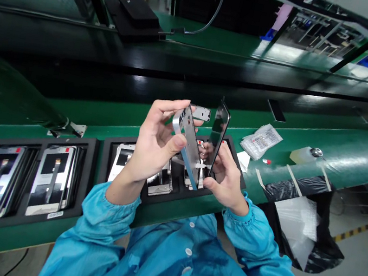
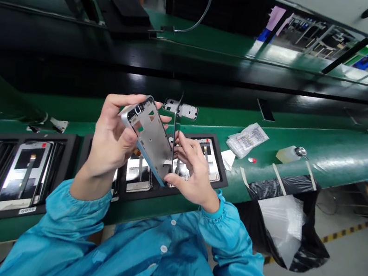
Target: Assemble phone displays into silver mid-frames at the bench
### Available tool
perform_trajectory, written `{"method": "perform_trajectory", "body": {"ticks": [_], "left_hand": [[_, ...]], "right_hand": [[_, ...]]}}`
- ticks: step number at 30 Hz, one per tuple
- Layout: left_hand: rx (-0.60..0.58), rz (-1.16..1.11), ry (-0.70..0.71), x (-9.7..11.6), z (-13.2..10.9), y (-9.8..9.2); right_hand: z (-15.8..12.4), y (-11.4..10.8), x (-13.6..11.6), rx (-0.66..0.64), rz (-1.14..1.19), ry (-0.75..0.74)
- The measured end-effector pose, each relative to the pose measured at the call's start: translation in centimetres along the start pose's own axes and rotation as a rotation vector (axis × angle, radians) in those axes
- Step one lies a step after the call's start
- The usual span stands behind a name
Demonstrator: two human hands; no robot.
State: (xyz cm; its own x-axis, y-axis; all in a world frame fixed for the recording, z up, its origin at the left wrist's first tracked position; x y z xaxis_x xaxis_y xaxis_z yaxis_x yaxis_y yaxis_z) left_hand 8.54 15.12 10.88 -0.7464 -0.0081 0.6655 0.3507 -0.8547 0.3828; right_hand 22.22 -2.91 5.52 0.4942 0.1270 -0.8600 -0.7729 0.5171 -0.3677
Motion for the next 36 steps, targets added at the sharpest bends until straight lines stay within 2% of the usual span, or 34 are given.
{"method": "perform_trajectory", "body": {"ticks": [5, 11, 15, 18, 24, 29, 36], "left_hand": [[-0.004, 0.007, 0.052, -0.1, 0.2, -0.4], [0.014, 0.007, 0.063, 0.5, 0.2, -0.3], [0.037, 0.092, 0.046, 0.9, 0.1, -0.2], [0.038, 0.14, 0.048, 1.0, -0.1, -0.3], [0.064, 0.08, 0.007, 1.2, -0.2, -0.3], [0.086, 0.151, 0.019, 1.3, -0.3, 0.1], [0.001, 0.145, 0.074, 1.0, -0.2, 0.8]], "right_hand": [[-0.1, -0.5, 0.0, -0.035, -0.02, -0.074], [-0.2, -1.0, -0.5, -0.075, -0.097, -0.066], [0.4, -0.5, -1.1, -0.037, -0.159, -0.108], [0.6, -0.6, -1.2, -0.019, -0.144, -0.129], [-0.1, -1.4, -1.0, -0.091, -0.089, -0.111], [0.0, -0.6, -1.0, -0.089, -0.115, -0.11], [0.0, 0.2, -0.2, -0.039, 0.038, -0.131]]}}
Point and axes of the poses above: each hand's wrist, its own z-axis towards the middle knuckle, its own y-axis out of the palm, x = y × z, the point moved 1 cm from there along z, towards the middle knuckle, and after that the axes turned 14 degrees about -z, right-handed, at the moved point
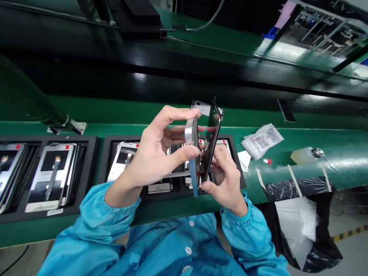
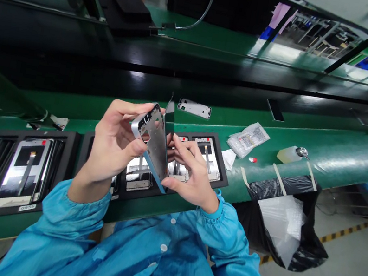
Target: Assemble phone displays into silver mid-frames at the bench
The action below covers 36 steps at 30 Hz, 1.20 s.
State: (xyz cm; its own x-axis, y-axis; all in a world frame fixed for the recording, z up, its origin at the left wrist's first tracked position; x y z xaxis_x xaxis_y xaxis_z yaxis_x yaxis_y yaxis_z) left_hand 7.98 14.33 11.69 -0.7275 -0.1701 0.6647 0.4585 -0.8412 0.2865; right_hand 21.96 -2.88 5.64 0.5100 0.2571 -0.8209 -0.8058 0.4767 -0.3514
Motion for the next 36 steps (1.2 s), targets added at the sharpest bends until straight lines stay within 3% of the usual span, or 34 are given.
{"method": "perform_trajectory", "body": {"ticks": [8, 16, 21, 26, 32, 36], "left_hand": [[0.023, 0.005, -0.027, 0.0, 0.0, 0.2], [-0.074, -0.068, 0.098, -1.1, 0.2, -0.2], [-0.072, -0.11, 0.094, -1.2, 0.0, -0.1], [-0.106, -0.109, 0.056, -0.9, -0.1, -0.2], [-0.096, -0.044, 0.038, -1.1, -0.3, -0.2], [-0.077, 0.026, -0.056, -0.8, -0.5, -0.7]], "right_hand": [[0.5, -0.4, -0.7, -0.007, -0.173, -0.105], [0.6, -0.6, -0.3, -0.056, -0.333, -0.11], [0.8, -0.3, -0.1, -0.004, -0.356, -0.227], [0.8, -0.2, 0.5, -0.018, -0.452, -0.196], [1.0, 0.4, 0.5, 0.021, -0.202, -0.238], [1.2, 0.8, 0.7, 0.022, 0.058, -0.011]]}}
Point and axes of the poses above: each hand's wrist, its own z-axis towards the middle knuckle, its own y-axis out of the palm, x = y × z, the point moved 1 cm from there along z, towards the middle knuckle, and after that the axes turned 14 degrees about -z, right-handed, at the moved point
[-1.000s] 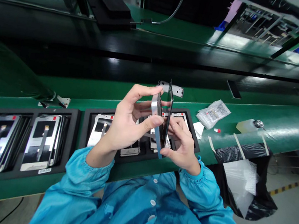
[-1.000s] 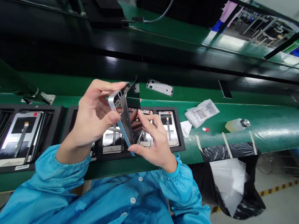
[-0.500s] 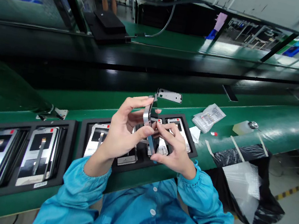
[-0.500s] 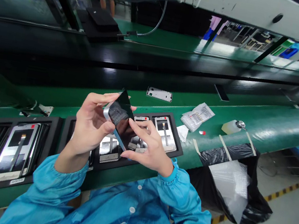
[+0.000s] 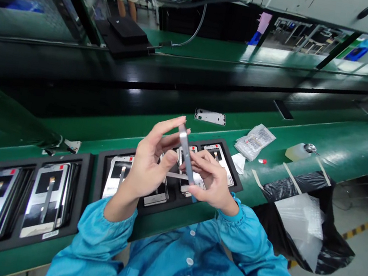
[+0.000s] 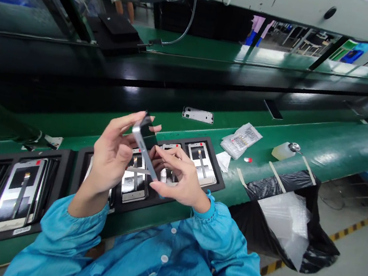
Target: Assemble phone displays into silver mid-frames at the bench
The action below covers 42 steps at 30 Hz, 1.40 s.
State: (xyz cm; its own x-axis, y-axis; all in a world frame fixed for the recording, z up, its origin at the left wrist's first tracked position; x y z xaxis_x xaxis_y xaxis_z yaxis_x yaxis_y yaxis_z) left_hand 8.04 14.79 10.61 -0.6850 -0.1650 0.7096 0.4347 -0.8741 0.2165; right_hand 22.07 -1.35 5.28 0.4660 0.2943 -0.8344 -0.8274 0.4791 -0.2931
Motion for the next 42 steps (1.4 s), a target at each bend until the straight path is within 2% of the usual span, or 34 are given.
{"method": "perform_trajectory", "body": {"ticks": [3, 5, 7, 9, 12, 15, 18, 21, 25, 28, 33, 37, 42], "left_hand": [[0.026, 0.01, -0.095, 0.1, 0.0, -0.2], [0.082, -0.108, -0.137, -0.1, 0.0, 0.3], [0.148, -0.273, -0.174, -0.6, -0.3, 1.4], [0.226, -0.362, -0.183, -1.2, -0.7, 2.7], [0.352, -0.325, -0.199, -1.8, -0.9, 4.0], [0.411, -0.337, -0.322, -1.8, -0.4, 4.1], [0.376, -0.437, -0.395, -1.3, 0.3, 3.8], [0.304, -0.475, -0.426, -0.7, 0.4, 4.0], [0.172, -0.407, -0.406, -0.5, -0.2, 4.4], [0.087, -0.355, -0.393, -0.3, -0.5, 4.3], [0.058, -0.249, -0.308, 0.5, -0.3, 4.3], [0.042, -0.247, -0.236, 1.1, -0.3, 5.0], [0.037, -0.179, -0.17, 1.0, -0.6, 5.0]], "right_hand": [[0.2, -0.1, 0.2, 0.023, 0.188, 0.157], [0.3, 0.0, 0.2, 0.064, 0.193, 0.182], [0.2, 0.6, 0.2, 0.122, 0.071, 0.148], [0.0, 1.6, 0.0, 0.177, -0.168, 0.084], [-0.8, 3.1, -0.1, 0.203, -0.468, -0.032], [-1.4, 3.4, -0.3, 0.178, -0.548, -0.086], [-1.1, 2.4, -1.0, 0.223, -0.507, -0.035], [0.1, 0.5, -2.1, 0.292, -0.289, 0.083], [2.1, -1.3, -3.7, 0.03, -0.006, 0.298], [2.8, -1.6, -4.6, -0.032, 0.03, 0.384], [2.8, -1.4, -5.2, -0.002, 0.023, 0.35], [2.6, -1.7, -5.9, 0.002, -0.03, 0.29], [3.2, -2.2, -6.9, 0.029, -0.093, 0.219]]}}
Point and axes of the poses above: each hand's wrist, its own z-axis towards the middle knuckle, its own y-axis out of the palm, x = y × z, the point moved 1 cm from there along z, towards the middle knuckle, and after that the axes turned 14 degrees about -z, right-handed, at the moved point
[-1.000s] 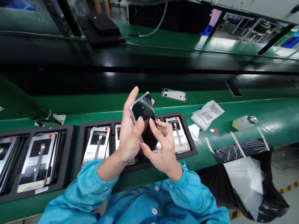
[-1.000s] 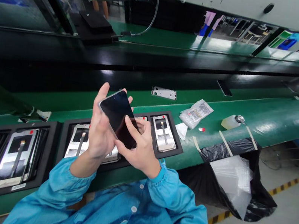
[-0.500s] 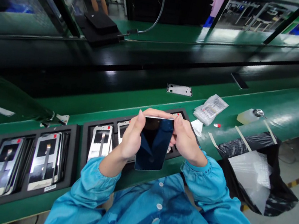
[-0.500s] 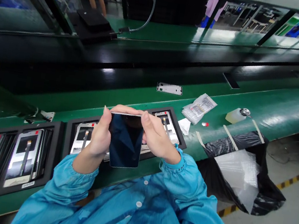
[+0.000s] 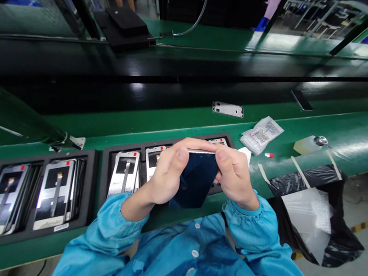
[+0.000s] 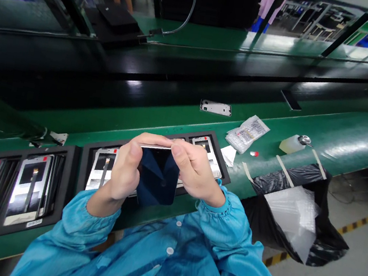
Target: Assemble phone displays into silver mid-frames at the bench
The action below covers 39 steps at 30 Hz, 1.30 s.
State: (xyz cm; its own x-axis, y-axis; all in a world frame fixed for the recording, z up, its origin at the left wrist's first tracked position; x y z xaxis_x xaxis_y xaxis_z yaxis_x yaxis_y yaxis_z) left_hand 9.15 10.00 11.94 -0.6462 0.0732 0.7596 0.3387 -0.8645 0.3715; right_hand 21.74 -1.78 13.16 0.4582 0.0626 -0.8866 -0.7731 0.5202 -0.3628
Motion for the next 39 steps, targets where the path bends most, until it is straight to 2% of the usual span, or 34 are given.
{"method": "perform_trajectory", "body": {"ticks": [5, 10, 14, 18, 20, 22, 25, 27, 29, 32, 36, 39], "left_hand": [[-0.045, 0.137, 0.039, -0.5, -0.2, -0.4], [-0.071, 0.091, 0.04, -0.3, -0.1, -0.3], [-0.059, 0.043, -0.06, -0.2, 0.0, -0.3], [-0.005, 0.003, -0.123, -0.6, 0.2, -0.3], [0.085, -0.034, -0.153, -0.7, 0.4, -0.6], [0.227, -0.139, -0.195, -0.4, 0.7, -1.3], [0.412, -0.284, -0.173, 0.5, 1.3, -3.0], [0.454, -0.266, -0.109, 1.2, 1.7, -4.1], [0.458, -0.218, -0.07, 1.6, 1.9, -4.8], [0.465, -0.183, -0.048, 1.7, 2.1, -4.7], [0.512, -0.176, -0.021, 1.2, 2.0, -4.2], [0.504, -0.157, -0.019, 0.9, 2.0, -4.2]], "right_hand": [[0.8, 0.5, 0.2, 0.035, -0.044, 0.014], [0.5, 1.3, 0.7, 0.118, 0.007, 0.018], [0.0, 0.8, 1.1, 0.048, -0.001, -0.001], [0.0, 0.6, 2.1, 0.03, 0.047, 0.096], [0.1, 0.8, 2.6, 0.03, 0.13, 0.128], [-0.1, 1.1, 2.9, -0.016, 0.163, 0.121], [-1.0, 1.5, 3.2, -0.234, 0.068, 0.092], [-1.6, 2.0, 3.4, -0.408, 0.033, 0.104], [-2.0, 2.4, 3.6, -0.498, 0.072, 0.148], [-2.0, 2.8, 3.9, -0.508, 0.114, 0.206], [-1.5, 3.0, 4.4, -0.501, 0.089, 0.166], [-1.4, 3.9, 4.8, -0.479, 0.163, 0.161]]}}
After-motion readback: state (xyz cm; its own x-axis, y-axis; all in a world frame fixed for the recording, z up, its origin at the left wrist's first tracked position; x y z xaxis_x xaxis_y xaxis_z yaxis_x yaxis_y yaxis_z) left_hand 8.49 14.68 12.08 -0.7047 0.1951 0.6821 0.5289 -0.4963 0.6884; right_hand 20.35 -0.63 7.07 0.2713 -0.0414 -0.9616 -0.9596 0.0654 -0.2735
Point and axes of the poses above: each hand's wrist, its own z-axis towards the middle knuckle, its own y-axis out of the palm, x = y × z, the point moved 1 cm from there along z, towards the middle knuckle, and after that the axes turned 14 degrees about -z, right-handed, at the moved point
